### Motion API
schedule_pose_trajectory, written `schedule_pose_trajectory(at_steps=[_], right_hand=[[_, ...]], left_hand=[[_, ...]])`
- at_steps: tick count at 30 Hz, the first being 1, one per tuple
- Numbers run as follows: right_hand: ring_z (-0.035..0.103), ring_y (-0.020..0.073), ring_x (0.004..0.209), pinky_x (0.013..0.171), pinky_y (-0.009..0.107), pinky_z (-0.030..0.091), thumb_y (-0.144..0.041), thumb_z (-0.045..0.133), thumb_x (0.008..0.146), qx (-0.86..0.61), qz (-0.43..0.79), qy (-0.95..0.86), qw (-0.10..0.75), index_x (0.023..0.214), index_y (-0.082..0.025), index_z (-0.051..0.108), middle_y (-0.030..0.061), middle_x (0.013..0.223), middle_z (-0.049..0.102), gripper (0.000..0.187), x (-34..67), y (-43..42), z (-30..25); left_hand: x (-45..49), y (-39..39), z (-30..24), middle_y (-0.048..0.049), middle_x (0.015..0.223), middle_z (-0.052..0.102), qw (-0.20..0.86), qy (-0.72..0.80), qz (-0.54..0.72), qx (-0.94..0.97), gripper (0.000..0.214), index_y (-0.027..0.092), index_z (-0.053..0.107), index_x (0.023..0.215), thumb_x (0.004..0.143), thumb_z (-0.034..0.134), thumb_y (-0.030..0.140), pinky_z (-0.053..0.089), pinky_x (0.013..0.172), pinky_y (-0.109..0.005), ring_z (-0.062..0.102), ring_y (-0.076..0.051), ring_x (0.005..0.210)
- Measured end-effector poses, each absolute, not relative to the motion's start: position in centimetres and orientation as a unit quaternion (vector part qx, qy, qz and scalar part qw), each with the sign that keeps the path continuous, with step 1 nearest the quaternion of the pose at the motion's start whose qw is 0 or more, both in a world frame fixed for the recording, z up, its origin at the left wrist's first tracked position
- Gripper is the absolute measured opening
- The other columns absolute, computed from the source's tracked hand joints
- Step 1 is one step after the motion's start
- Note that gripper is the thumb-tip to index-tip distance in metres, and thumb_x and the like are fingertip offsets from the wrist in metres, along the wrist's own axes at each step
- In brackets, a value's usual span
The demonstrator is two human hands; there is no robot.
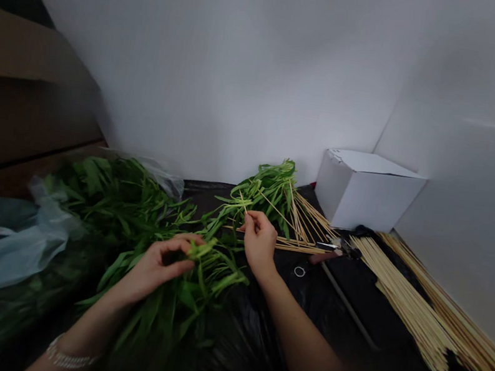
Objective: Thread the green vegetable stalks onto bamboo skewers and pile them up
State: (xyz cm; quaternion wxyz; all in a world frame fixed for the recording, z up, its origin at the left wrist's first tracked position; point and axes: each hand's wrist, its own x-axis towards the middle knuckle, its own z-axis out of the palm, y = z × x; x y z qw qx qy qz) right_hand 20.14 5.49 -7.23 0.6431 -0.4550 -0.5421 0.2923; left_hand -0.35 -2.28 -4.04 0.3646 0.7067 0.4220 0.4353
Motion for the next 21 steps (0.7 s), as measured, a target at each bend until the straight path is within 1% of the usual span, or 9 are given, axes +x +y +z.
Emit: schedule_pose_trajectory(at_steps=[2,3,6,8,11,13,15,18,21], right_hand=[[0.058,0.0146,0.056,0.054,0.025,0.044,-0.044,0.054,0.083,-0.459,0.292,-0.54,0.643,0.09,-0.019,0.064,-0.0004,0.062,0.064,0.028,20.2,5.5,-7.2],[0.058,0.0146,0.056,0.054,0.025,0.044,-0.043,0.054,0.083,-0.459,0.293,-0.539,0.643,0.09,-0.018,0.064,-0.0005,0.062,0.063,0.028,20.2,5.5,-7.1],[0.058,0.0144,0.055,0.053,0.025,0.044,-0.043,0.055,0.083,-0.456,0.295,-0.539,0.644,0.09,-0.019,0.064,-0.0006,0.062,0.063,0.027,20.2,5.3,-7.0],[0.058,0.0144,0.055,0.052,0.025,0.043,-0.043,0.055,0.082,-0.454,0.296,-0.539,0.644,0.089,-0.019,0.064,-0.0005,0.062,0.063,0.026,20.2,5.3,-7.0],[0.058,0.0146,0.055,0.051,0.025,0.043,-0.043,0.055,0.082,-0.451,0.302,-0.54,0.643,0.088,-0.02,0.063,-0.0005,0.062,0.064,0.026,20.1,5.3,-7.1],[0.058,0.0149,0.055,0.051,0.025,0.043,-0.044,0.055,0.082,-0.449,0.305,-0.54,0.643,0.088,-0.02,0.063,-0.0003,0.062,0.064,0.027,20.1,5.3,-7.2],[0.058,0.0151,0.055,0.051,0.025,0.043,-0.044,0.055,0.082,-0.449,0.306,-0.539,0.643,0.088,-0.019,0.063,0.0,0.062,0.064,0.027,20.0,5.4,-7.3],[0.058,0.015,0.056,0.051,0.025,0.042,-0.044,0.055,0.082,-0.451,0.306,-0.54,0.641,0.088,-0.019,0.063,0.0002,0.062,0.063,0.027,20.0,5.4,-7.3],[0.058,0.0149,0.055,0.05,0.025,0.042,-0.045,0.055,0.082,-0.451,0.309,-0.54,0.64,0.088,-0.019,0.063,0.0003,0.062,0.063,0.028,20.0,5.3,-7.3]], left_hand=[[-1.1,-2.3,-3.5,-0.0087,0.109,0.069,0.47,0.406,0.505,0.6,0.018,0.019,0.064,0.084,0.076,0.069,0.034,0.045,0.089,-0.041,0.063,-0.025,0.099],[-1.4,-2.3,-3.3,-0.0076,0.104,0.07,0.504,0.393,0.54,0.548,0.022,0.02,0.063,0.087,0.076,0.069,0.038,0.047,0.087,-0.04,0.064,-0.025,0.095],[-2.3,-2.3,-2.9,-0.0005,0.074,0.066,0.547,0.341,0.613,0.457,0.027,0.022,0.062,0.088,0.074,0.069,0.044,0.052,0.076,-0.035,0.064,-0.019,0.076],[-2.6,-2.3,-2.8,0.0021,0.062,0.058,0.565,0.337,0.592,0.466,0.024,0.022,0.063,0.089,0.077,0.067,0.043,0.05,0.063,-0.029,0.059,-0.015,0.062],[-3.0,-2.1,-3.0,-0.0006,0.063,0.061,0.563,0.422,0.484,0.52,0.023,0.019,0.067,0.09,0.081,0.064,0.04,0.043,0.051,-0.023,0.054,-0.013,0.054],[-3.3,-1.7,-3.5,-0.0034,0.072,0.067,0.525,0.478,0.42,0.565,0.025,0.019,0.07,0.09,0.077,0.067,0.041,0.045,0.054,-0.024,0.058,-0.015,0.06],[-3.5,-1.1,-4.0,-0.0054,0.082,0.07,0.46,0.498,0.389,0.624,0.028,0.02,0.073,0.089,0.073,0.07,0.043,0.05,0.067,-0.029,0.063,-0.02,0.075],[-3.8,-0.1,-4.5,-0.0081,0.095,0.069,0.335,0.508,0.403,0.684,0.028,0.02,0.076,0.085,0.069,0.071,0.043,0.046,0.089,-0.038,0.061,-0.026,0.096],[-4.1,0.3,-4.6,-0.0095,0.098,0.064,0.259,0.537,0.428,0.679,0.03,0.02,0.077,0.085,0.069,0.069,0.044,0.044,0.094,-0.043,0.059,-0.027,0.101]])
